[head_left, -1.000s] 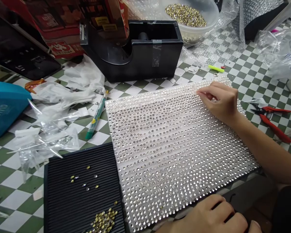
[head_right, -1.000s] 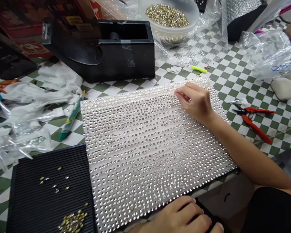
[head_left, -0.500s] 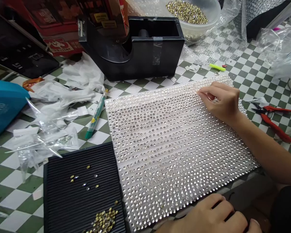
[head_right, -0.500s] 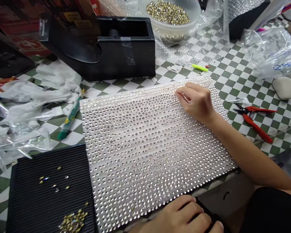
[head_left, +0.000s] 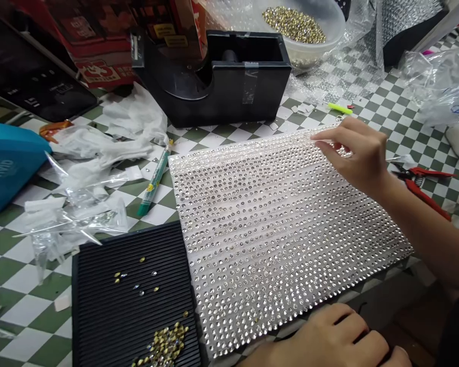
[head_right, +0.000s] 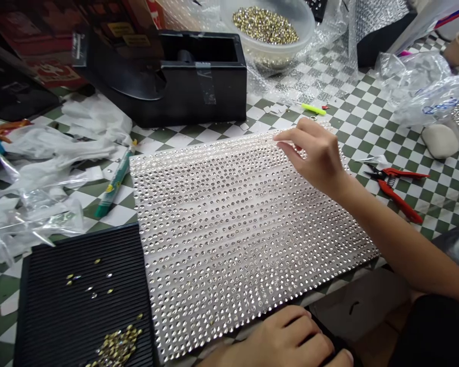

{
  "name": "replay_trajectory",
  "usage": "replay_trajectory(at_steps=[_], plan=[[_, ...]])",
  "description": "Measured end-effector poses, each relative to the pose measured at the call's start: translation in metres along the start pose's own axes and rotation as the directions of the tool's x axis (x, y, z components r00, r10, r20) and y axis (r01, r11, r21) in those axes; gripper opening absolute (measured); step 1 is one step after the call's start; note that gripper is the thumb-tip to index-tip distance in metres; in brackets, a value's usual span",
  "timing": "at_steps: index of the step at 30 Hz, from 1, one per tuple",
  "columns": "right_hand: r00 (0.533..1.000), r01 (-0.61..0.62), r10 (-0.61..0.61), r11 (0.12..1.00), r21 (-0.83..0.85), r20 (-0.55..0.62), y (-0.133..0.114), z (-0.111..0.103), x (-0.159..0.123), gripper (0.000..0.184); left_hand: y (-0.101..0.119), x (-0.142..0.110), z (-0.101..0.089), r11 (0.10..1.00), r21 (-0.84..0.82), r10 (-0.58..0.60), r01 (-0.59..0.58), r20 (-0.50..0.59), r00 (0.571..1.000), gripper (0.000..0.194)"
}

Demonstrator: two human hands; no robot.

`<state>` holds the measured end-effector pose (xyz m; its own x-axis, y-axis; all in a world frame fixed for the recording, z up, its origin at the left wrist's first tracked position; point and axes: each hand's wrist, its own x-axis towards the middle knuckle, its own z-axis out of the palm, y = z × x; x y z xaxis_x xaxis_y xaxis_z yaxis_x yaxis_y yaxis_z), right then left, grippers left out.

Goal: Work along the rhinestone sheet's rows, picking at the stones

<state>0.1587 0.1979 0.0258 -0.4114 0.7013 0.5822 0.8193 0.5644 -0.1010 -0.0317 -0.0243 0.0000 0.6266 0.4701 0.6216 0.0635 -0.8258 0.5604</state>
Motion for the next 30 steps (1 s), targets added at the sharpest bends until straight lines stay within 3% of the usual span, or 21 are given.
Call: replay_trajectory(at_steps=[5, 9, 17, 22, 26, 30], plan=[[0.999, 0.033, -0.033, 0.998, 0.049, 0.003, -0.003, 0.017, -0.003, 0.009, -0.002, 0.003, -0.007, 1.0, 0.002, 0.001, -0.001, 0.011, 1.0, 0.016], [0.994, 0.098, -0.094, 0.992, 0.084, -0.051, -0.005, 0.018, -0.002, 0.013, 0.0, 0.003, -0.007, 1.0, 0.007, -0.018, 0.018, 0.019, 1.0, 0.014], [0.995, 0.083, -0.08, 0.995, 0.051, -0.051, -0.007, 0.018, -0.002, 0.017, 0.0, 0.003, -0.002, 0.999, 0.009, -0.043, 0.043, -0.027, 0.999, 0.009], [0.999, -0.036, 0.034, 0.995, 0.088, 0.024, -0.009, 0.017, -0.001, 0.021, 0.0, 0.002, -0.002, 1.0, 0.008, -0.025, 0.026, -0.026, 0.999, 0.014], [0.998, -0.045, 0.043, 0.998, 0.049, 0.046, -0.008, 0.019, -0.001, 0.022, 0.001, 0.0, 0.0, 1.0, -0.001, -0.031, 0.031, -0.034, 0.999, 0.013], [0.99, -0.086, 0.083, 0.996, 0.015, 0.113, -0.007, 0.016, -0.001, 0.022, -0.001, 0.0, -0.001, 1.0, -0.003, -0.003, 0.003, 0.043, 0.999, 0.015]])
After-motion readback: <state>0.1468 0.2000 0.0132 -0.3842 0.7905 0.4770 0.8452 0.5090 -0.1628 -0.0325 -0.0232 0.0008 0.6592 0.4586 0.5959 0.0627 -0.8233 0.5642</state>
